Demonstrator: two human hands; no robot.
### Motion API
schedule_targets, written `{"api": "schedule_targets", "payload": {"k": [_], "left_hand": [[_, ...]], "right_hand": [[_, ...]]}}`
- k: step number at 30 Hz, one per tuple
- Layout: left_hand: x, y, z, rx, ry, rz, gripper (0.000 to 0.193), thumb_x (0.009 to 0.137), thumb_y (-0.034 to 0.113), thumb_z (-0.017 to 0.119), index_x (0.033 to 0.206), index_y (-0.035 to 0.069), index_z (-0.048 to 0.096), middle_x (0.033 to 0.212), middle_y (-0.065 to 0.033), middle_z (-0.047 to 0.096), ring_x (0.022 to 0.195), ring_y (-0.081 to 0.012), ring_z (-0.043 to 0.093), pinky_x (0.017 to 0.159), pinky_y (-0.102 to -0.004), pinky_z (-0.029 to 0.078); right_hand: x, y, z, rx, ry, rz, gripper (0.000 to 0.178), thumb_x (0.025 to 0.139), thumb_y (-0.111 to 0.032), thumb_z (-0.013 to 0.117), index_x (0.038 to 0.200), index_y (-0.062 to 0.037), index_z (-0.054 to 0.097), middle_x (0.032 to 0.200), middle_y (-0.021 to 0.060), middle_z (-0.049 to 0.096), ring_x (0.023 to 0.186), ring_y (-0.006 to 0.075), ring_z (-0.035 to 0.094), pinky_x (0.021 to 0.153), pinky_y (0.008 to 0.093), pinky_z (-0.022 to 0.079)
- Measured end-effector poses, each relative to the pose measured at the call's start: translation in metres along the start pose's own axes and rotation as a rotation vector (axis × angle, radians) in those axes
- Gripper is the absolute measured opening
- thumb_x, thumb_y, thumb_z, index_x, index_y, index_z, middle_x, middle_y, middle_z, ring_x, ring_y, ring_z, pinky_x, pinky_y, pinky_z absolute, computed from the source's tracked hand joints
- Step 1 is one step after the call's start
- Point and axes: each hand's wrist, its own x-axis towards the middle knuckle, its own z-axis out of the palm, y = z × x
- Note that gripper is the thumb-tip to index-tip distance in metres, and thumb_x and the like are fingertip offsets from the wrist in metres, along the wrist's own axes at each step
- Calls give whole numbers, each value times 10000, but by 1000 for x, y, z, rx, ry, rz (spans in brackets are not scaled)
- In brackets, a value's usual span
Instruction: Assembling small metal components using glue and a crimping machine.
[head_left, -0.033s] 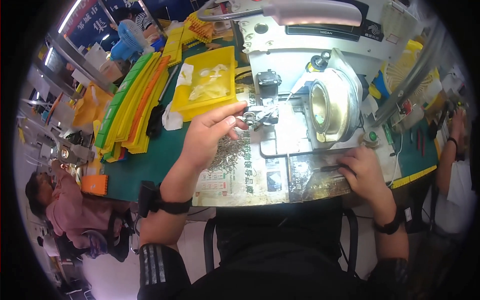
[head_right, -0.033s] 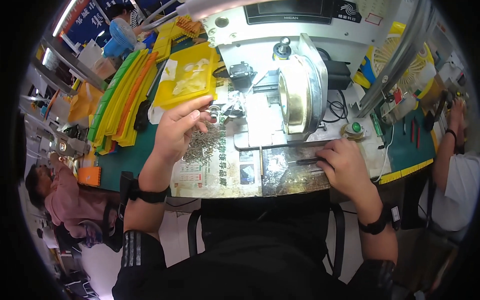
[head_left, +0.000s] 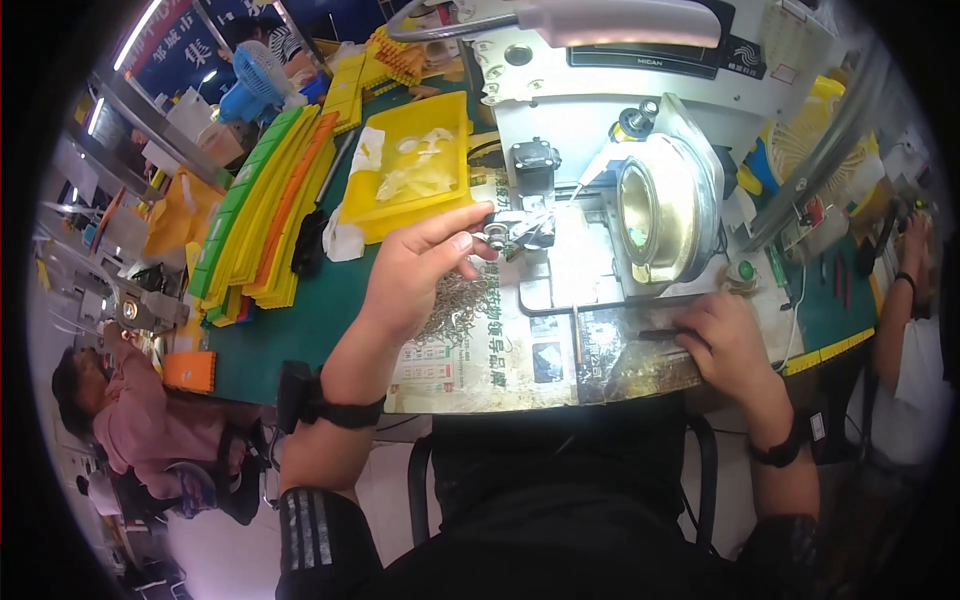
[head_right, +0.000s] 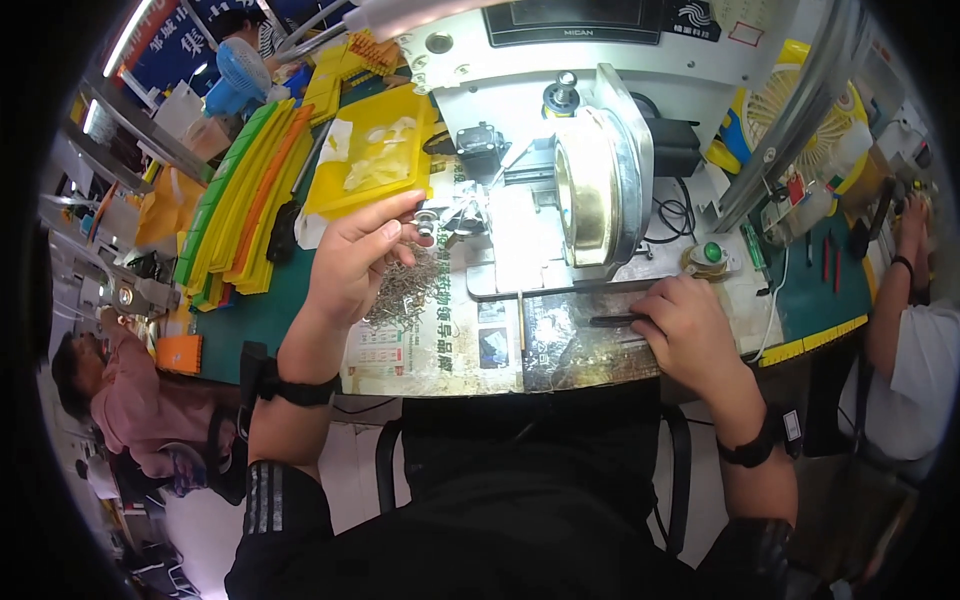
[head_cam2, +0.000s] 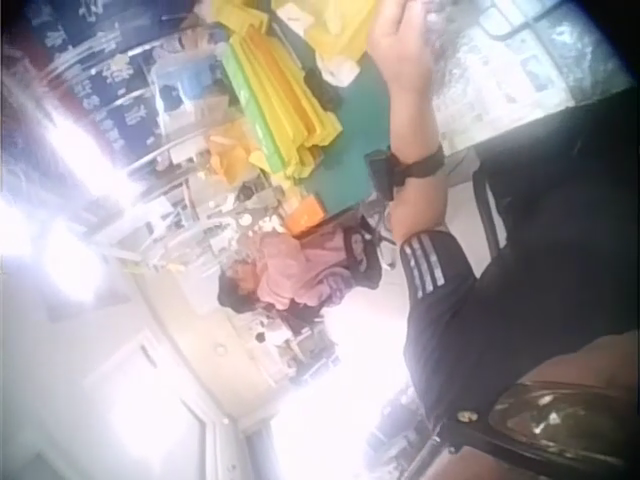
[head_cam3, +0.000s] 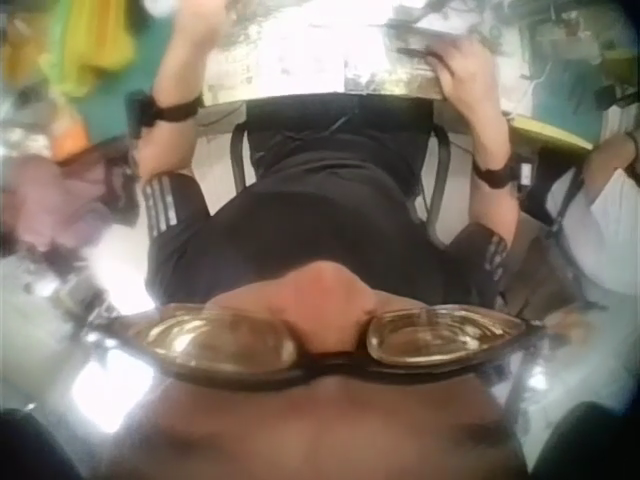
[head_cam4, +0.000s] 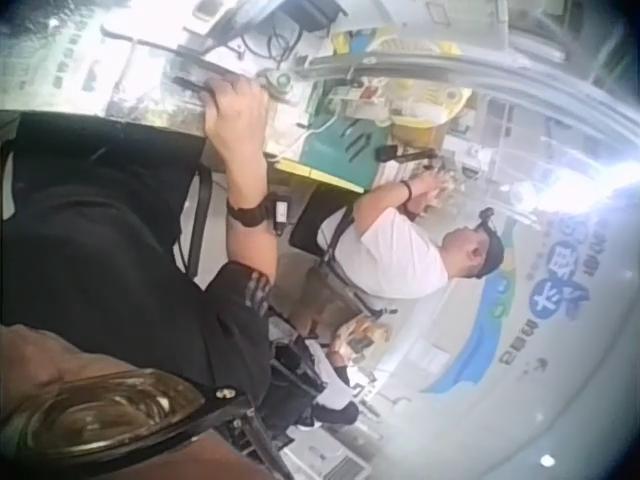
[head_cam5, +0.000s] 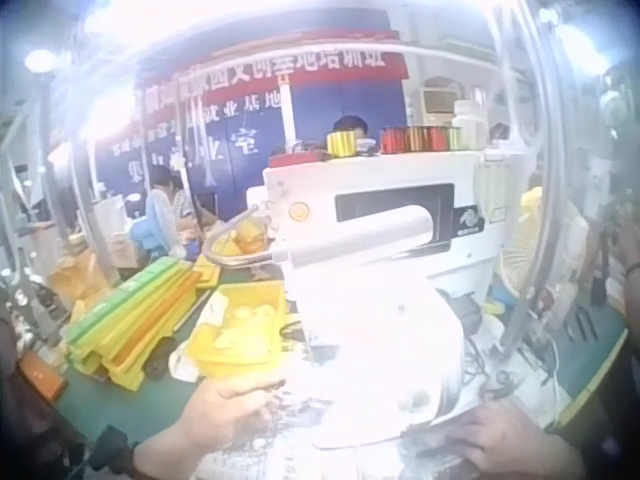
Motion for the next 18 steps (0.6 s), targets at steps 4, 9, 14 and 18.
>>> {"api": "schedule_targets", "payload": {"k": [4,9,14,18], "left_hand": [[1,-12,6,-316,15,-138,354,1012,99,574,1323,-68,600,1125,-132,690,921,-176,676,736,-248,530],[2,-23,3,-436,29,-218,156,1006,110,612,1041,-34,660,877,-48,658,753,-123,612,695,-236,513],[8,16,-4,-167,43,62,107,999,91,618,998,-11,649,840,-29,623,755,-93,566,727,-232,461],[21,37,18,-49,-13,232,104,1002,85,597,979,-9,636,868,-38,615,787,-88,563,773,-228,456]], "right_hand": [[7,-4,0,55,-47,59,162,777,-112,755,916,-67,685,949,101,630,922,329,592,820,438,452],[15,-13,11,138,-46,-24,169,764,-79,750,904,-48,659,926,124,641,926,353,599,809,453,480],[27,-41,-2,443,-58,6,148,854,-105,722,966,-30,662,869,135,627,804,333,614,730,396,498],[51,-91,7,1019,-97,175,141,1014,-147,565,1032,-20,624,764,56,579,668,174,568,649,295,468]]}}
